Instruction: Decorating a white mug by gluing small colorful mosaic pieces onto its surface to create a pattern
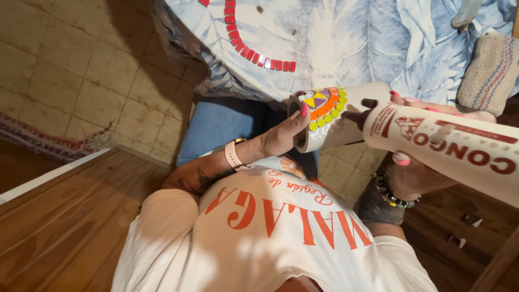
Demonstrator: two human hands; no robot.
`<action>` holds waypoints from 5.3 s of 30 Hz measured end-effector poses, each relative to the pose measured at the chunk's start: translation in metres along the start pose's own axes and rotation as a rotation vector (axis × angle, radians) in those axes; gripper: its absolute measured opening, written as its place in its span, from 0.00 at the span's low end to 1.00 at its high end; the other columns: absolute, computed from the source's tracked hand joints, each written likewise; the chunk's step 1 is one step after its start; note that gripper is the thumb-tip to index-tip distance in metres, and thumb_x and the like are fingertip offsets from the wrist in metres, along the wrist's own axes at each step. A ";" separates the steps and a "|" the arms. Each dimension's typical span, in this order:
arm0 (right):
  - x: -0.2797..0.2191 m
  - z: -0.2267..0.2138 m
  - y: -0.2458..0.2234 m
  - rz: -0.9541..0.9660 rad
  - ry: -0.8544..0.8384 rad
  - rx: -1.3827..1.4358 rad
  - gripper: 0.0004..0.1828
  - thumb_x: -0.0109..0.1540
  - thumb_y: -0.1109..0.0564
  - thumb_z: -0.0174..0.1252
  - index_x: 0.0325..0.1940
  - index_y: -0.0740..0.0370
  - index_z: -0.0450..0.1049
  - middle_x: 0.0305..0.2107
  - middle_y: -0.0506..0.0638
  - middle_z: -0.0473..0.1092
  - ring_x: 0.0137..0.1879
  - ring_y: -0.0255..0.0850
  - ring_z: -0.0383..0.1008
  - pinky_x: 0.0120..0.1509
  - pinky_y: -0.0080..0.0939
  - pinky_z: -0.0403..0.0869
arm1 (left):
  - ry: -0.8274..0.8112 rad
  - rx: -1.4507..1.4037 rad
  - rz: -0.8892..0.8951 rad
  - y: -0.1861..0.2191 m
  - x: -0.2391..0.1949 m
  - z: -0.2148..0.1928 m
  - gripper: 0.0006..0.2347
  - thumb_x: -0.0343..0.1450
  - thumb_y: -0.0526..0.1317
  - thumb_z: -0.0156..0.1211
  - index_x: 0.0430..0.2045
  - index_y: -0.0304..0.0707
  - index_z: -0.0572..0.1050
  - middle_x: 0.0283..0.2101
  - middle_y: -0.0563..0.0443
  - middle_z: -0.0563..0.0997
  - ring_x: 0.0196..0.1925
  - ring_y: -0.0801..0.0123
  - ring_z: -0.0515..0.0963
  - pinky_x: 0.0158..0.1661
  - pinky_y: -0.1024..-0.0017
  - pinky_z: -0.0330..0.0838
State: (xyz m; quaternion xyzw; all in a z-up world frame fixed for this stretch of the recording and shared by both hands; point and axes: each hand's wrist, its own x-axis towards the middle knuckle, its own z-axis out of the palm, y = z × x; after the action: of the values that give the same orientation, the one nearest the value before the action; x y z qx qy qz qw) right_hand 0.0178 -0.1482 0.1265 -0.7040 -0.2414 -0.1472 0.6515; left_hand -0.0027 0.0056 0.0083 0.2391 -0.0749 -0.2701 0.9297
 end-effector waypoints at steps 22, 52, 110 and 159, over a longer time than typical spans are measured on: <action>0.016 0.019 -0.023 -0.199 -0.405 0.396 0.31 0.43 0.60 0.58 0.47 0.57 0.53 0.49 0.47 0.55 0.50 0.47 0.62 0.55 0.61 0.68 | 0.009 -0.171 0.026 -0.033 0.016 -0.032 0.24 0.69 0.48 0.36 0.55 0.31 0.50 0.59 0.44 0.52 0.61 0.73 0.49 0.62 0.72 0.41; 0.097 -0.044 0.020 0.743 0.186 0.111 0.26 0.47 0.48 0.49 0.45 0.65 0.67 0.40 0.50 0.69 0.36 0.32 0.73 0.34 0.23 0.73 | 0.046 -0.077 0.021 -0.002 0.010 -0.002 0.28 0.66 0.54 0.37 0.54 0.31 0.52 0.59 0.44 0.53 0.62 0.69 0.50 0.61 0.71 0.44; 0.103 -0.024 -0.027 0.260 -0.330 -0.299 0.06 0.58 0.72 0.51 0.36 0.80 0.63 0.26 0.65 0.65 0.30 0.48 0.69 0.38 0.39 0.73 | 0.004 -0.167 0.076 0.033 0.039 0.010 0.29 0.68 0.59 0.35 0.49 0.27 0.61 0.51 0.38 0.65 0.54 0.59 0.65 0.54 0.65 0.60; 0.004 0.037 0.027 -0.479 -0.282 -0.522 0.06 0.50 0.63 0.61 0.28 0.66 0.74 0.21 0.51 0.62 0.27 0.44 0.64 0.37 0.41 0.64 | 0.009 0.323 0.025 0.095 -0.001 0.064 0.23 0.69 0.55 0.30 0.32 0.32 0.67 0.26 0.53 0.68 0.30 0.79 0.67 0.36 0.83 0.66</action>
State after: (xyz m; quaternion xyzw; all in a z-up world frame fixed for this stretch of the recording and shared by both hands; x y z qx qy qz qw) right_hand 0.0317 -0.1116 0.1021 -0.7833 -0.4408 -0.2535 0.3577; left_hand 0.0236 0.0510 0.1100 0.3855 -0.1159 -0.2419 0.8829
